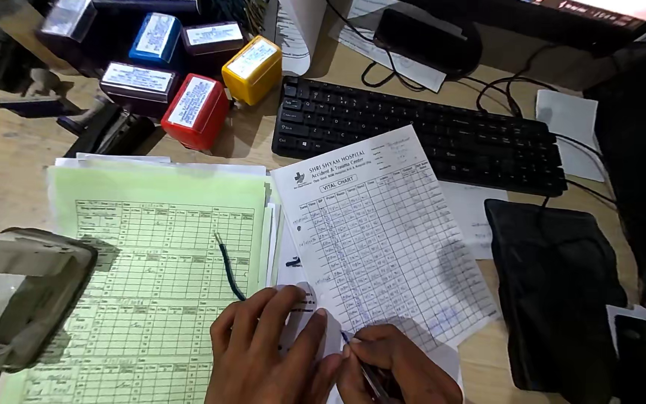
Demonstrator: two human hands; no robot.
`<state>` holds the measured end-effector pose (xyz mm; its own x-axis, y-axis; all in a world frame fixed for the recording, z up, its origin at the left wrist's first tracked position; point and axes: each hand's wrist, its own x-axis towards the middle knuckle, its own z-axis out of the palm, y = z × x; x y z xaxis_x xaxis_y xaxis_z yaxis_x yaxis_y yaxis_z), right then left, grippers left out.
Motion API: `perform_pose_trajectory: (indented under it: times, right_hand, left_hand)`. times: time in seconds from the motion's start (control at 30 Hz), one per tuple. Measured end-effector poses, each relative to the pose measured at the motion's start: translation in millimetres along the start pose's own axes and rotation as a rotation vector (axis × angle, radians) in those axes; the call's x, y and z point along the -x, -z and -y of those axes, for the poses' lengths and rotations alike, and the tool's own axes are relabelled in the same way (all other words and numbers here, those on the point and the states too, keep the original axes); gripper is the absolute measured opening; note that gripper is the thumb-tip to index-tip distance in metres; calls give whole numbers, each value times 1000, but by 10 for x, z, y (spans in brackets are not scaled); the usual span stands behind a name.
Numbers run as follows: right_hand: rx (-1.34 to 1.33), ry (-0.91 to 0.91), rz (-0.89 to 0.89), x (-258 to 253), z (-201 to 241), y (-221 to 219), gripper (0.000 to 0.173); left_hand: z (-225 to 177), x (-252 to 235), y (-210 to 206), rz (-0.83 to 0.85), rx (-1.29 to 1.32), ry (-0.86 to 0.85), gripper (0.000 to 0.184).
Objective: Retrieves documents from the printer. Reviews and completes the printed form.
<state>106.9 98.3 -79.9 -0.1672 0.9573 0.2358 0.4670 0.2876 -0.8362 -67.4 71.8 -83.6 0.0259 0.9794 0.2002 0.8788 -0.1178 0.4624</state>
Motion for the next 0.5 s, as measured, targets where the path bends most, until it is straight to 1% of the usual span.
perform_pose_trajectory:
  times: [0.23, 0.5]
  right_hand:
    - [-4, 5, 2, 3, -6, 1, 7]
    - [-6, 12, -30, 4, -11, -6, 6]
  left_hand:
    - [-3, 1, 2, 0, 3, -1, 37]
    - [-3, -1, 0, -5, -2, -1, 37]
